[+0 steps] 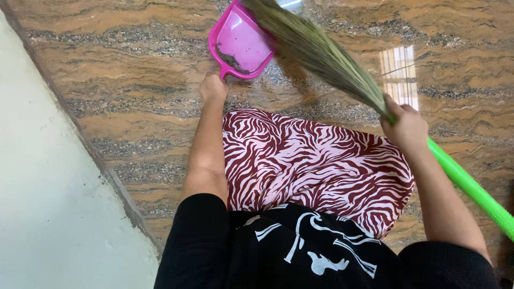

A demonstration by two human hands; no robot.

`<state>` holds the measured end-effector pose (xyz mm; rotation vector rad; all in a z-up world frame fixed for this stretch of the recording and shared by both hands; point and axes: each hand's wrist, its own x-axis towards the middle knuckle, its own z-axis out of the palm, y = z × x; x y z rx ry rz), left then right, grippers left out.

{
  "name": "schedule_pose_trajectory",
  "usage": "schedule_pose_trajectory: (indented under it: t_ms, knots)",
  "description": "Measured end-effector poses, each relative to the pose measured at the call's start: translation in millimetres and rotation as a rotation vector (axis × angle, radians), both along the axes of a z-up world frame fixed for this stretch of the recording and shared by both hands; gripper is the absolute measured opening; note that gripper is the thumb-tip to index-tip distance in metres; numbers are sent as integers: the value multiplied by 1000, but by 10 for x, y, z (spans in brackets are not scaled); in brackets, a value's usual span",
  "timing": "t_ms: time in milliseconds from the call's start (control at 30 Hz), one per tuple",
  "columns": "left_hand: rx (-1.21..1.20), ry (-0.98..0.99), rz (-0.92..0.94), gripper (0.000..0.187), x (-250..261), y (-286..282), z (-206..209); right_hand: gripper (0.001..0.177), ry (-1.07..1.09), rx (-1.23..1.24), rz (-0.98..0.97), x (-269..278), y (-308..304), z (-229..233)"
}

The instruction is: The person sweeps debris on a tiled floor using a broom and a pink dustpan, then walks to a different room and empties the dustpan into a black trash bag.

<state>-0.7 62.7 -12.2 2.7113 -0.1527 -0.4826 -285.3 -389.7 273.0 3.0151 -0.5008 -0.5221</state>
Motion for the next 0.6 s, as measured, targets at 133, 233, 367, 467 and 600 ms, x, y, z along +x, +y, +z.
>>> schedule_pose_trajectory:
  t_ms: [133,233,367,467,600]
  knots:
    - [4,-3,-8,34,-30,12,-27,68,-80,41,-102,-226,-83,208]
    - [2,-4,0,34,-26,8,-18,66,-214,158,-158,-229,-177,112]
    - [23,-6,-7,33,10,-12,-44,68,-110,164,-262,51,-76,-265]
    - [-4,-25,1,27,-1,12,-37,65,57,44,-167,190,183,-390]
    - [-40,-43,4,28,-17,69,-17,62,25,31,-62,86,401,-184]
